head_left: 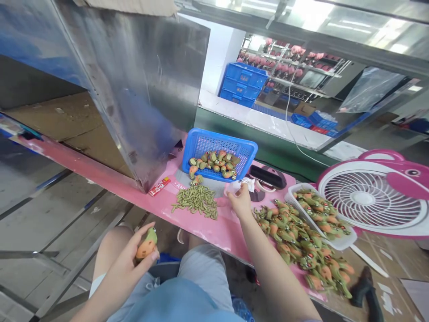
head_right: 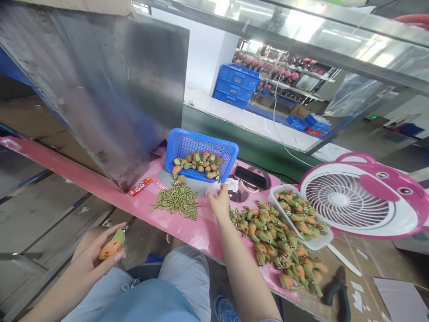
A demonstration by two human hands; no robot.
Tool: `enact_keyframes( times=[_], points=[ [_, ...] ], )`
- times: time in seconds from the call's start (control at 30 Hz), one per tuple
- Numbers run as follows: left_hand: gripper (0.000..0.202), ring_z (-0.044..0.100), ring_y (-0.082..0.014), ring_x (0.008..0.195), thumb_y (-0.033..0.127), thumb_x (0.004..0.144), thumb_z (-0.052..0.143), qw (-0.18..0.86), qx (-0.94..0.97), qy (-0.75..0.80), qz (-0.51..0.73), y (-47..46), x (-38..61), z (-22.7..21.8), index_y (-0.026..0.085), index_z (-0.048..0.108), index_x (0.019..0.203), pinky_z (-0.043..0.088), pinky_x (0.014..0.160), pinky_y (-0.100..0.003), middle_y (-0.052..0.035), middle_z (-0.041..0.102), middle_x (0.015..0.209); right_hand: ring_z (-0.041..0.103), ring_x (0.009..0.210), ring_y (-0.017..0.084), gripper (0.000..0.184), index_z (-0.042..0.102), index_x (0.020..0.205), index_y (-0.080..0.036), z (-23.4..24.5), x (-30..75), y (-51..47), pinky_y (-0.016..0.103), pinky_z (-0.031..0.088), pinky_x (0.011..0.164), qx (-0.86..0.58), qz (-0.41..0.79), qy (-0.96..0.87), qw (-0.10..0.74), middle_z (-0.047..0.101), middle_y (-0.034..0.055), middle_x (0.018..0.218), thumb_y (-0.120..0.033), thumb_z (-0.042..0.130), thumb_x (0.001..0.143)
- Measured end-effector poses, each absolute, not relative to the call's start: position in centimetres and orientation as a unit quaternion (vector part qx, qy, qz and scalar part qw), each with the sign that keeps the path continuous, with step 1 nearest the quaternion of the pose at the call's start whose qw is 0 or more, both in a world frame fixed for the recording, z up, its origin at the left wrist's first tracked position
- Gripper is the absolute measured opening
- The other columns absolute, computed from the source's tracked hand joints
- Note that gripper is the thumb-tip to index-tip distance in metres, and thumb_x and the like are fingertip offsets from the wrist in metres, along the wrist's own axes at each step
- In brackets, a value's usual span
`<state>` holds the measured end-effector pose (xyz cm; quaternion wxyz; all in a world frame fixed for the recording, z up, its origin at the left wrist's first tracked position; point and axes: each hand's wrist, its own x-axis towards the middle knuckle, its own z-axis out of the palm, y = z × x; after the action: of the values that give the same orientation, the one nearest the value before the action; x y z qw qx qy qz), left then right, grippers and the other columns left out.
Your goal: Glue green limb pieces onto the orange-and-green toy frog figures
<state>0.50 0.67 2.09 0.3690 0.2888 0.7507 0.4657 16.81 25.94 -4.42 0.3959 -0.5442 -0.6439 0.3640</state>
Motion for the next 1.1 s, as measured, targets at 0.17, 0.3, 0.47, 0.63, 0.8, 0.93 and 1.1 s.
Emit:
enact_keyframes(
  times=[0.17, 0.3, 0.47, 0.63, 0.8, 0.93, 1.1],
  points=[
    [0.057, 0.052, -0.016, 0.065, 0.046, 0.071, 0.048, 0.369, 0.288, 0.751, 0.465, 0.0, 0.7, 2.3, 0.014, 0.04, 0.118, 0.043, 0.07, -0.025, 0.0026, 0.055, 0.066, 0.049, 0.091, 0.026, 0.042, 0.042, 0.104, -0.012, -4.2, 17.6, 25.9, 0.038, 0.038, 0.079, -0.591, 0.254, -0.69, 0.331, 0.052, 0.0114, 0.099, -0.019, 0.056, 0.065],
    [0.06, 0.05, -0.0163, 0.065, 0.049, 0.074, 0.047, 0.411, 0.287, 0.738, 0.453, -0.6, 0.6, 1.7, 0.013, 0.036, 0.121, 0.041, 0.069, -0.026, 0.002, 0.055, 0.066, 0.039, 0.101, 0.034, 0.034, 0.049, 0.104, -0.011, -3.4, 18.6, 22.8, 0.044, 0.029, 0.081, -0.602, 0.166, -0.736, 0.26, 0.047, 0.0178, 0.106, -0.017, 0.052, 0.071],
    [0.063, 0.05, -0.0158, 0.065, 0.048, 0.074, 0.049, 0.455, 0.293, 0.718, 0.438, -0.3, 1.0, 1.4, 0.013, 0.033, 0.124, 0.04, 0.068, -0.027, 0.0024, 0.053, 0.068, 0.043, 0.092, 0.029, 0.014, 0.059, 0.088, -0.016, -3.2, 17.8, 20.8, 0.039, 0.03, 0.077, -0.531, 0.152, -0.82, 0.153, 0.054, 0.0109, 0.093, -0.011, 0.054, 0.076],
    [0.061, 0.049, -0.0152, 0.065, 0.045, 0.074, 0.049, 0.474, 0.291, 0.699, 0.448, 0.1, 2.0, 2.1, 0.015, 0.033, 0.124, 0.041, 0.065, -0.026, 0.003, 0.053, 0.068, 0.046, 0.089, 0.029, 0.006, 0.06, 0.08, -0.014, -3.4, 16.5, 21.5, 0.038, 0.031, 0.076, -0.501, 0.161, -0.841, 0.125, 0.056, 0.0109, 0.088, -0.011, 0.056, 0.077],
    [0.061, 0.05, -0.0147, 0.066, 0.043, 0.074, 0.049, 0.472, 0.289, 0.706, 0.442, -0.3, 2.1, 2.6, 0.013, 0.033, 0.125, 0.042, 0.068, -0.025, 0.0026, 0.055, 0.07, 0.051, 0.08, 0.026, 0.007, 0.057, 0.074, -0.012, -3.5, 16.9, 22.0, 0.038, 0.035, 0.073, -0.483, 0.215, -0.829, 0.182, 0.058, 0.0107, 0.08, -0.01, 0.051, 0.076],
    [0.059, 0.052, -0.0152, 0.068, 0.041, 0.075, 0.048, 0.475, 0.294, 0.706, 0.435, -0.4, 2.0, 2.5, 0.013, 0.033, 0.125, 0.042, 0.072, -0.026, 0.0016, 0.057, 0.073, 0.054, 0.067, 0.02, 0.008, 0.056, 0.071, -0.014, -3.0, 17.8, 21.4, 0.033, 0.041, 0.066, -0.447, 0.301, -0.799, 0.267, 0.06, 0.0064, 0.07, -0.018, 0.05, 0.075],
    [0.058, 0.053, -0.0165, 0.073, 0.037, 0.075, 0.048, 0.491, 0.354, 0.678, 0.418, 0.1, 2.0, 2.1, 0.013, 0.032, 0.127, 0.042, 0.073, -0.029, -0.0015, 0.058, 0.08, 0.057, 0.061, 0.016, 0.023, 0.057, 0.072, -0.015, -1.1, 17.5, 18.0, 0.027, 0.048, 0.058, -0.347, 0.442, -0.753, 0.342, 0.061, 0.0042, 0.068, -0.038, 0.058, 0.074]
  ],
)
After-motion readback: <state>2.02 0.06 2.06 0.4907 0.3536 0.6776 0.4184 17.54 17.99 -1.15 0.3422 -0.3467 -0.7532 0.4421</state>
